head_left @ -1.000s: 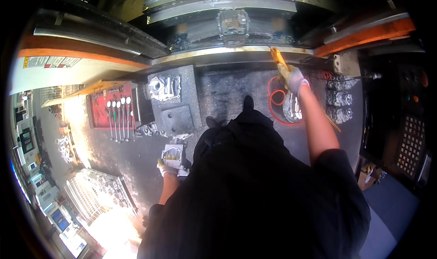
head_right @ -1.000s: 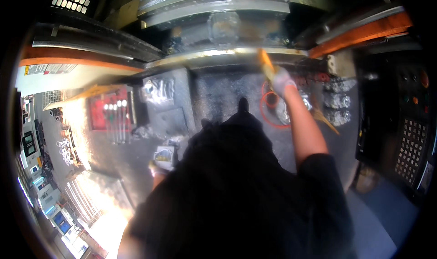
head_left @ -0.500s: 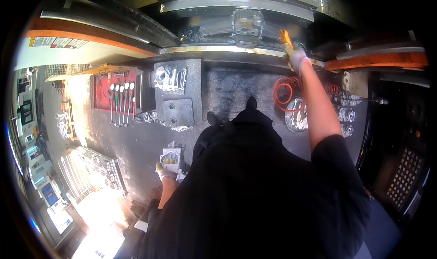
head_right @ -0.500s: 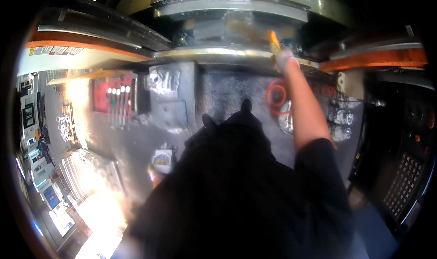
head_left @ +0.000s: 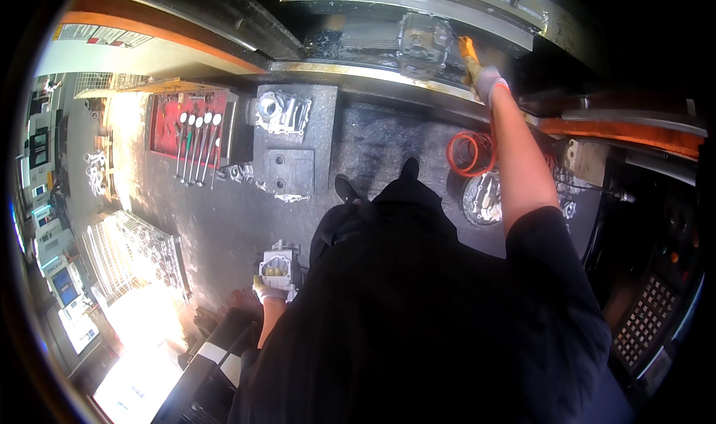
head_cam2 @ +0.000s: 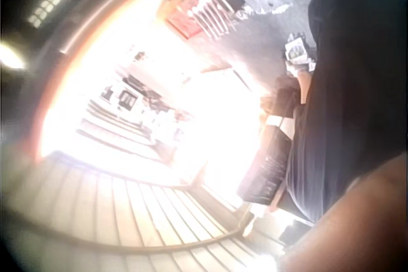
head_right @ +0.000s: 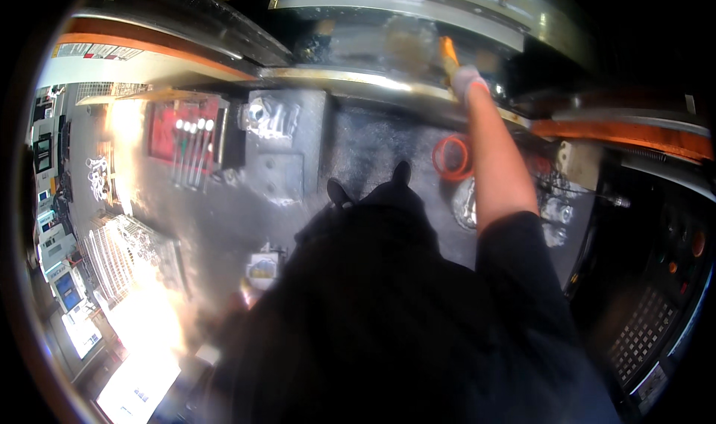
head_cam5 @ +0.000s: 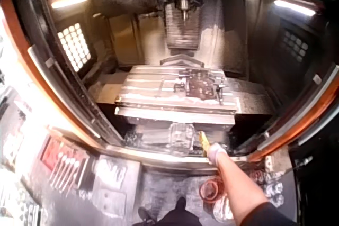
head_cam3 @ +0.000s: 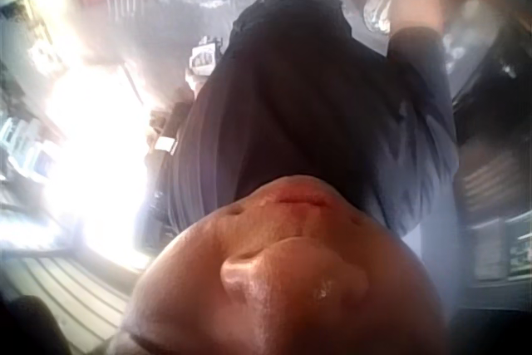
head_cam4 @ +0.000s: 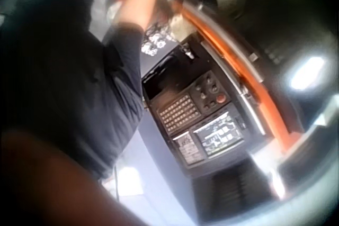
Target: The person assembles metal housing components on a CNC machine bed. They use a wrench to tighten fastening bolts and use a compressed air nozzle to clean the parts of metal shavings.
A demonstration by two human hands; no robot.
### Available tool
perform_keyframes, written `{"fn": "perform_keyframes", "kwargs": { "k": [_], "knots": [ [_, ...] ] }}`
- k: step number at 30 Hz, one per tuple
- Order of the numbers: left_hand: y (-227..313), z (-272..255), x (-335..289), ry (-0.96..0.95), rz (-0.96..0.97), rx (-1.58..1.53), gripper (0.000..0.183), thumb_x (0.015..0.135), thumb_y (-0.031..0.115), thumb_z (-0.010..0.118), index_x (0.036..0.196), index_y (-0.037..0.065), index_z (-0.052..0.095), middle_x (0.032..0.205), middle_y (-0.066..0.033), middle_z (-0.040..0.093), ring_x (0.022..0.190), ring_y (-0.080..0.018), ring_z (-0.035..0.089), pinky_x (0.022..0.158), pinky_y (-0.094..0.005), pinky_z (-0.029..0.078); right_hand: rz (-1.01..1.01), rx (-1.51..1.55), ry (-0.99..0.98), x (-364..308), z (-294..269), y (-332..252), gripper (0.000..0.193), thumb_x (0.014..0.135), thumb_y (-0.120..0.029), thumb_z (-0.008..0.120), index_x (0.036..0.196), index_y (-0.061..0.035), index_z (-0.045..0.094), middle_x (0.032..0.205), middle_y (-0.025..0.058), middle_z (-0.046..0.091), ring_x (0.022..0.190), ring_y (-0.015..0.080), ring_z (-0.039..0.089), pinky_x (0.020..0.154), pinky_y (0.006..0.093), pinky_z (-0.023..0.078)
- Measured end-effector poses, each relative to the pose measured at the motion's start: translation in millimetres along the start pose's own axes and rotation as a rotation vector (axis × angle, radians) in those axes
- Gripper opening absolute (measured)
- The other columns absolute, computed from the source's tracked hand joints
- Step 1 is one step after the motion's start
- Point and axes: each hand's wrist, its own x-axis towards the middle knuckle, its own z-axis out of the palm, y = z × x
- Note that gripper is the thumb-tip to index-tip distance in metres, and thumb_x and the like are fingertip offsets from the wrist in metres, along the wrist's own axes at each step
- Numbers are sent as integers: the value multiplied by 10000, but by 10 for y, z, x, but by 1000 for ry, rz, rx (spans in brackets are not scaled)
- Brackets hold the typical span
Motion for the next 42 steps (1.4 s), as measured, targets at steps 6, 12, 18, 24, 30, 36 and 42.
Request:
{"fn": "perform_keyframes", "kwargs": {
  "k": [6, 12, 18, 24, 30, 36, 42],
  "knots": [
    [48, -151, 44, 12, -5, -41, 557, 978, 588, 521, 1159, 91, 698, 1075, -105, 736, 949, -303, 712, 914, -535, 576, 85, 73, -64, -471, 151, -653, 590, 958, -639, 584, 914, -81, 772, 721, 55, 662, 581, 178, 569, 568, 372, 435],
    [51, 72, 12, 50, -15, -23, 560, 965, 603, 545, 1132, 91, 697, 1059, -98, 734, 934, -298, 708, 898, -526, 574, 18, 191, -61, -585, 249, -714, 479, 1002, -553, 602, 936, -88, 695, 737, 53, 670, 413, 109, 402, 376, 311, 331],
    [101, -27, 332, -21, 24, 5, 574, 958, 616, 559, 1135, 87, 695, 1067, -100, 730, 924, -307, 707, 881, -532, 581, 50, 75, -103, -859, 348, -739, 511, 1007, -569, 579, 927, -77, 689, 721, 54, 653, 417, 111, 407, 375, 291, 341],
    [249, 126, 602, -47, -38, 65, 622, 961, 650, 515, 1205, 105, 689, 1154, -111, 725, 1009, -342, 700, 917, -551, 563, 50, 67, -100, -1484, 419, -608, 671, 983, -706, 477, 932, -89, 737, 740, 99, 656, 646, 202, 624, 623, 361, 504],
    [392, 862, 355, -223, -134, 173, 769, 946, 714, 453, 1408, 115, 594, 1416, -123, 619, 1266, -368, 597, 1065, -586, 462, 106, 188, -87, -2093, 468, -311, 507, 1026, -505, 573, 1184, -28, 637, 878, 37, 682, 448, 83, 415, 363, 262, 332],
    [688, 1619, -204, -609, -170, 288, 790, 946, 702, 521, 1484, 125, 499, 1549, -125, 470, 1411, -346, 461, 1144, -582, 394, -3, 344, -178, -2895, 505, -497, 477, 1028, -429, 606, 1245, -5, 626, 883, 33, 698, 507, 67, 499, 438, 241, 404],
    [897, 2707, -817, -193, 328, 370, 478, 942, 450, 740, 1136, 19, 666, 966, -131, 708, 815, -259, 700, 704, -408, 578, -190, 479, -687, -2956, 753, -482, 374, 992, -216, 675, 1298, -17, 599, 954, 50, 714, 581, 56, 579, 521, 202, 480]
  ]
}}
